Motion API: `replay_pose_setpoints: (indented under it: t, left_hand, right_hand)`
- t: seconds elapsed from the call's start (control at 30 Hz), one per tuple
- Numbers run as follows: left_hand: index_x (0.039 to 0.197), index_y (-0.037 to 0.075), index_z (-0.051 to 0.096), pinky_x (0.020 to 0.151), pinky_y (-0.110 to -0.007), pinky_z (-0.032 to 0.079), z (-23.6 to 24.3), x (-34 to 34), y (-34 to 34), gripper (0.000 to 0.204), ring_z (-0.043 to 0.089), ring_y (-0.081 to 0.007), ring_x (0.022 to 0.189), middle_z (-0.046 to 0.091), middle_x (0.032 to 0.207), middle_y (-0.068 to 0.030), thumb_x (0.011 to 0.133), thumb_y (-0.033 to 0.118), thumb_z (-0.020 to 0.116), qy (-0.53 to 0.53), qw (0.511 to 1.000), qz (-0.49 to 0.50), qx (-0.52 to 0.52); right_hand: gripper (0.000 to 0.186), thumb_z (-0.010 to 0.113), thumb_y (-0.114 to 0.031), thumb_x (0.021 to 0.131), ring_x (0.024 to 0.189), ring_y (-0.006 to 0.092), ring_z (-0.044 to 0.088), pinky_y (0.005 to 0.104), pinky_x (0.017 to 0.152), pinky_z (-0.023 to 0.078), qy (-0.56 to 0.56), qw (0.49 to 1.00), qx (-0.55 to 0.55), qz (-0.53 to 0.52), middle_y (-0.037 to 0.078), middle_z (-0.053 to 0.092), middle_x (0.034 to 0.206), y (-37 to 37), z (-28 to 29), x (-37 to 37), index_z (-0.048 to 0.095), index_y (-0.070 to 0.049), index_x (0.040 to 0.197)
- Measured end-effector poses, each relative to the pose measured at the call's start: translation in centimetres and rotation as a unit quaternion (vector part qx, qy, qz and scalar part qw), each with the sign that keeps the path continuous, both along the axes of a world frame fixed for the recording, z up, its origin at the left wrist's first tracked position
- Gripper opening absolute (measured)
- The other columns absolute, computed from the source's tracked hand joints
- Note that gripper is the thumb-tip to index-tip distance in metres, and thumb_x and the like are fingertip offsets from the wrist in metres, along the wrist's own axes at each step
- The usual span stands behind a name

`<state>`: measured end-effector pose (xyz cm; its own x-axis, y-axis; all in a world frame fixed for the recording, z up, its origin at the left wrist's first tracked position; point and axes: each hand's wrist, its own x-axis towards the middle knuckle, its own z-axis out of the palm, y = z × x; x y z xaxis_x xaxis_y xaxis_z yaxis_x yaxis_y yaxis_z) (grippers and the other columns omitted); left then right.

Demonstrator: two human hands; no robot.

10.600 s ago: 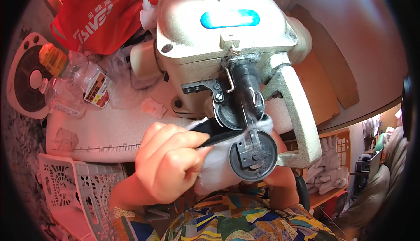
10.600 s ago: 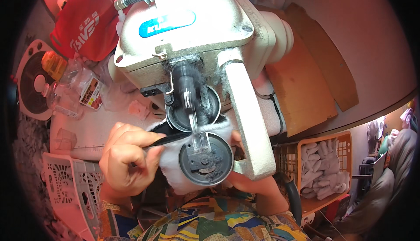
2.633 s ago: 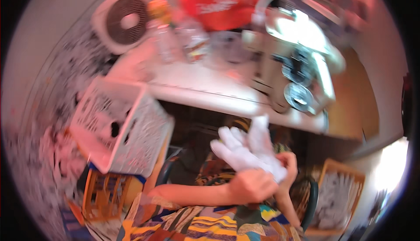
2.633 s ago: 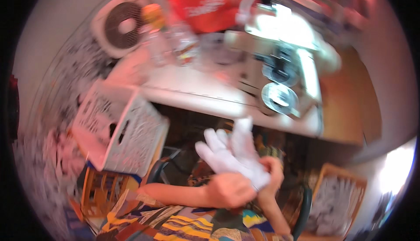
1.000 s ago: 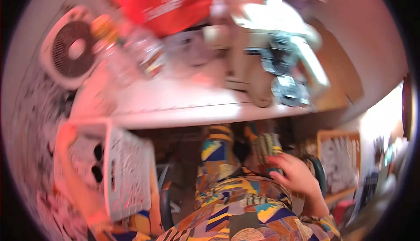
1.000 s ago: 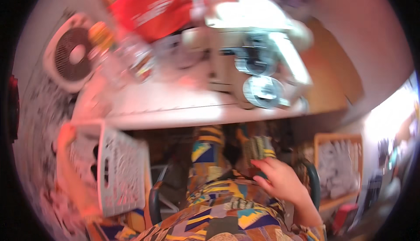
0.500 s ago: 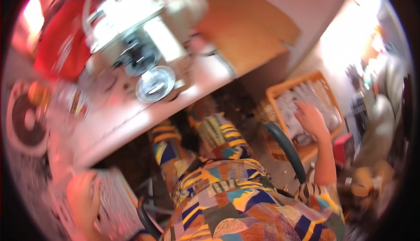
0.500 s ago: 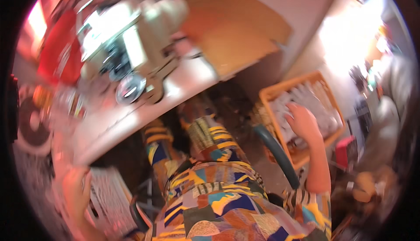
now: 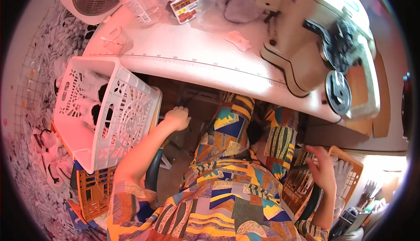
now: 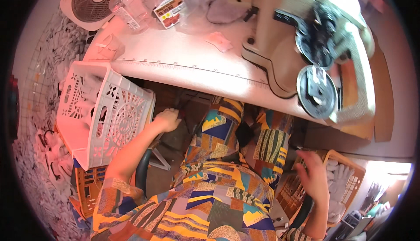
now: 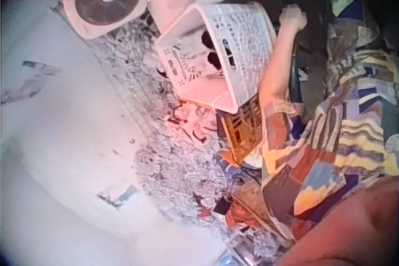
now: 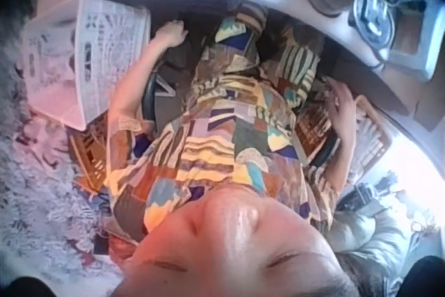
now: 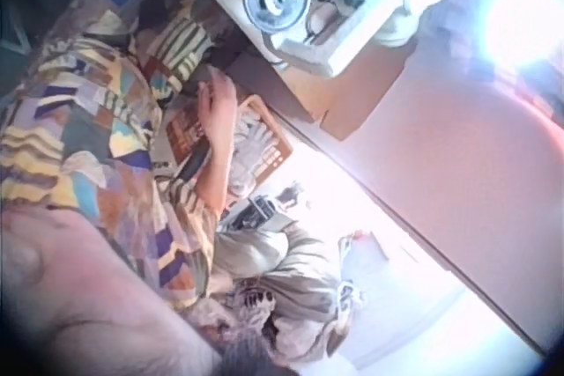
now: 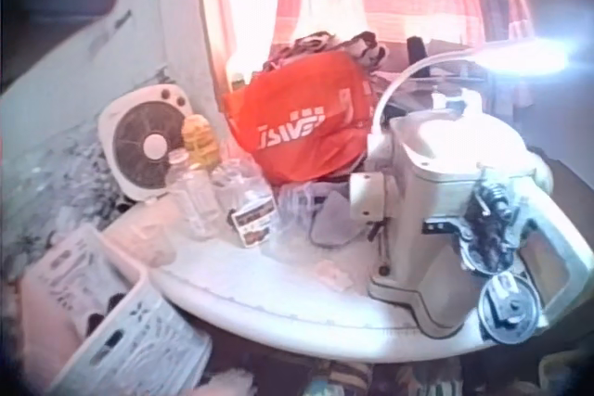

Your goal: The person is using a sewing machine to join or repair pieces of fabric to make socks.

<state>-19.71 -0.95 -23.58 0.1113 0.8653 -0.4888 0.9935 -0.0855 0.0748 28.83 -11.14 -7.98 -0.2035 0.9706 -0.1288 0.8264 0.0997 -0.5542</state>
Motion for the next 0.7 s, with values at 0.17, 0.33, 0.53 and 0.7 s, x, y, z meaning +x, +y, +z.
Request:
replay_pose_setpoints:
  t: [0.17,0.33,0.53,0.7]
  left_hand:
    - [0.128,0.0,0.05,0.102,-0.044,0.042,-10.4,-2.3,5.5,0.059,0.051,-0.0353,0.121,0.053,0.13,-0.021,0.081,0.033,0.061,0.017,0.956,0.293,-0.024]
    - [0.141,0.009,0.042,0.113,-0.041,0.03,-11.1,-2.9,11.2,0.066,0.037,-0.0306,0.136,0.043,0.143,-0.0181,0.084,0.037,0.061,-0.071,0.964,0.13,0.219]
    - [0.141,0.009,0.042,0.113,-0.041,0.029,-10.9,-2.7,13.7,0.066,0.037,-0.0304,0.136,0.042,0.143,-0.0179,0.085,0.037,0.061,-0.002,0.978,0.138,0.159]
    - [0.141,0.009,0.042,0.113,-0.041,0.029,-13.5,0.9,17.3,0.066,0.037,-0.0302,0.135,0.042,0.144,-0.0177,0.085,0.037,0.061,0.059,0.987,0.097,0.114]
  right_hand:
    - [0.036,0.067,-0.01,0.081,0.099,0.0367,0.058,0.0421,0.086,0.048,0.015,0.983,-0.043,0.179,0.016,0.061,0.107,3.4,-0.1,-4.0,0.06,-0.003,0.115]
    - [0.04,0.065,-0.018,0.085,0.103,0.0345,0.057,0.0418,0.088,0.048,0.006,0.974,-0.044,0.22,0.016,0.057,0.115,0.8,-2.6,-5.0,0.057,-0.005,0.122]
    - [0.033,0.063,-0.02,0.084,0.099,0.0341,0.057,0.0436,0.08,0.049,0.071,0.983,0.05,0.161,0.015,0.053,0.105,0.8,-6.3,-3.6,0.055,-0.006,0.113]
    - [0.035,0.064,-0.019,0.081,0.099,0.0347,0.057,0.0421,0.081,0.05,0.007,0.993,0.104,0.05,0.015,0.054,0.105,-3.4,-7.2,-2.0,0.056,-0.007,0.114]
